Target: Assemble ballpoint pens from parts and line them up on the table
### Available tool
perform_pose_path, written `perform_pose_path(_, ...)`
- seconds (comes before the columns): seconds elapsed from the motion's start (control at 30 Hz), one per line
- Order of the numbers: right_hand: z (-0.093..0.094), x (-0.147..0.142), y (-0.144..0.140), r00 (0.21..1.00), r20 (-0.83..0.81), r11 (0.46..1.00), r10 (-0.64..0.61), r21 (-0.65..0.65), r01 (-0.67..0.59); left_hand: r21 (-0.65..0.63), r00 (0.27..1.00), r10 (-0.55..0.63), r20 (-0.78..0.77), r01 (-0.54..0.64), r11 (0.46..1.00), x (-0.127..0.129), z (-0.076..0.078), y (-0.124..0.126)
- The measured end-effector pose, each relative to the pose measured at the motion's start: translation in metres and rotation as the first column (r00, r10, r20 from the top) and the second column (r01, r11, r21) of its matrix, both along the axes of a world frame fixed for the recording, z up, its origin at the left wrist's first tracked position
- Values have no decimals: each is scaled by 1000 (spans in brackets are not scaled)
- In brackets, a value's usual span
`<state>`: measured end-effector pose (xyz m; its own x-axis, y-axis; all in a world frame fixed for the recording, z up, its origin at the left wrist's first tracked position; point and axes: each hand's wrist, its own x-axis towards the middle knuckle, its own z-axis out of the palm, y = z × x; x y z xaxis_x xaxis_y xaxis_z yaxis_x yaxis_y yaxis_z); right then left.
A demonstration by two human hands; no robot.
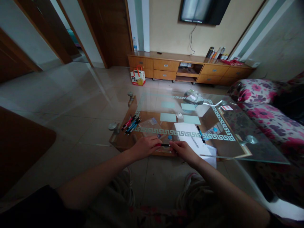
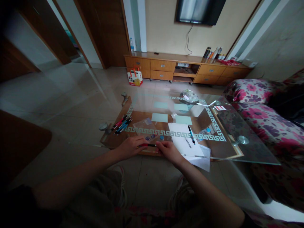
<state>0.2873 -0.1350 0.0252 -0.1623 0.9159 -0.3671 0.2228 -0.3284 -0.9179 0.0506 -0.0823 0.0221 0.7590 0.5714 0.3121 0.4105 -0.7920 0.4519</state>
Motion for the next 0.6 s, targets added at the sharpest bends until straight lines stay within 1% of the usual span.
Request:
perform_pose_path(0.17, 0, 0, 1, 1000, -11, 1000, -10, 1, 10, 25, 1000, -1, 26, 0, 1000, 0, 3, 0)
perform_pose_path(0.33, 0, 0, 2, 1000, -22, 999, -5, 50, 6, 5, 1000, 15, 19, -16, 1000, 0, 4, -1)
perform_pose_path(0.47, -1, 0, 2, 1000, 24, 999, -7, 50, 6, 1, 1000, 14, 4, -14, 1000, 0, 5, -1)
perform_pose_path(0.6, -3, 2, 2, 998, 55, 995, 9, 97, -14, 4, 1000, 12, -8, -12, 1000, -1, 4, -1)
